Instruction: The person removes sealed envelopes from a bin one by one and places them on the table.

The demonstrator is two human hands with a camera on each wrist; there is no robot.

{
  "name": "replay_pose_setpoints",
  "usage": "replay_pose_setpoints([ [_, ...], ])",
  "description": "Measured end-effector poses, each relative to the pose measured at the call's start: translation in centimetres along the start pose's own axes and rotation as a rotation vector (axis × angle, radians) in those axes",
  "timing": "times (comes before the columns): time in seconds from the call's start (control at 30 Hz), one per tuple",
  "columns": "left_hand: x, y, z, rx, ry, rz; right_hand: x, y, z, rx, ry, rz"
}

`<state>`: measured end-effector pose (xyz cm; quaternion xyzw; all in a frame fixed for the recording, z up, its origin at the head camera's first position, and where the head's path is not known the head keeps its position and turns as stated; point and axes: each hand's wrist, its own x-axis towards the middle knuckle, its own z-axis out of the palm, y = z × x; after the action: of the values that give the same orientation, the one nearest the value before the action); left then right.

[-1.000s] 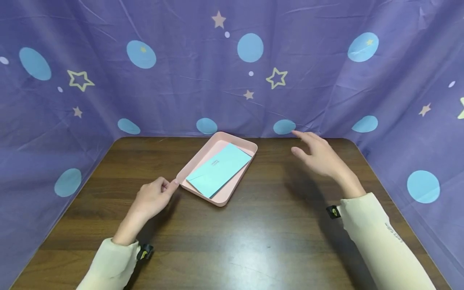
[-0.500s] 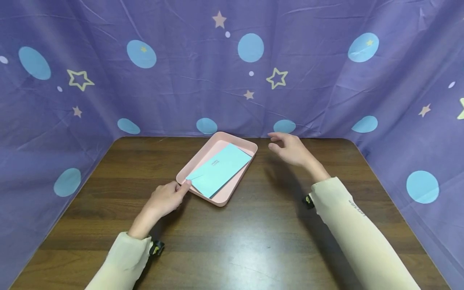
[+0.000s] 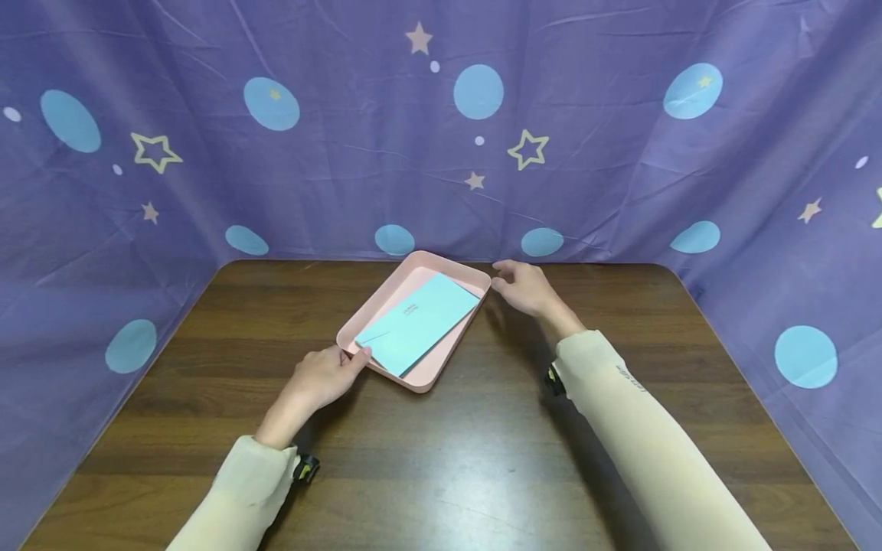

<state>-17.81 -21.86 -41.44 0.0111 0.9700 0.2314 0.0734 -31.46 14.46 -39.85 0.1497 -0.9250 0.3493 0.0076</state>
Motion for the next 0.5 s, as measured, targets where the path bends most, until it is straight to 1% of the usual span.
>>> replay_pose_setpoints([
  [0.17, -0.1, 0.0, -0.1, -0.005, -0.003, 0.006, 0.9, 0.4, 1.6, -0.014, 0.004, 0.016],
  [0.3, 0.1, -0.3, 0.0, -0.025, -0.006, 0.01, 1.3, 0.6, 2.6, -0.021, -0.004, 0.043],
  [0.33, 0.4, -0.6, 0.2, -0.032, -0.006, 0.017, 1.4, 0.6, 2.8, -0.022, -0.002, 0.051],
  [0.4, 1.2, -1.6, 0.9, -0.029, 0.004, 0.03, 1.5, 0.7, 3.0, -0.022, -0.001, 0.064],
  [0.5, 2.8, -3.7, 2.3, -0.021, 0.012, 0.041, 1.7, 0.8, 3.2, -0.025, 0.0, 0.065],
])
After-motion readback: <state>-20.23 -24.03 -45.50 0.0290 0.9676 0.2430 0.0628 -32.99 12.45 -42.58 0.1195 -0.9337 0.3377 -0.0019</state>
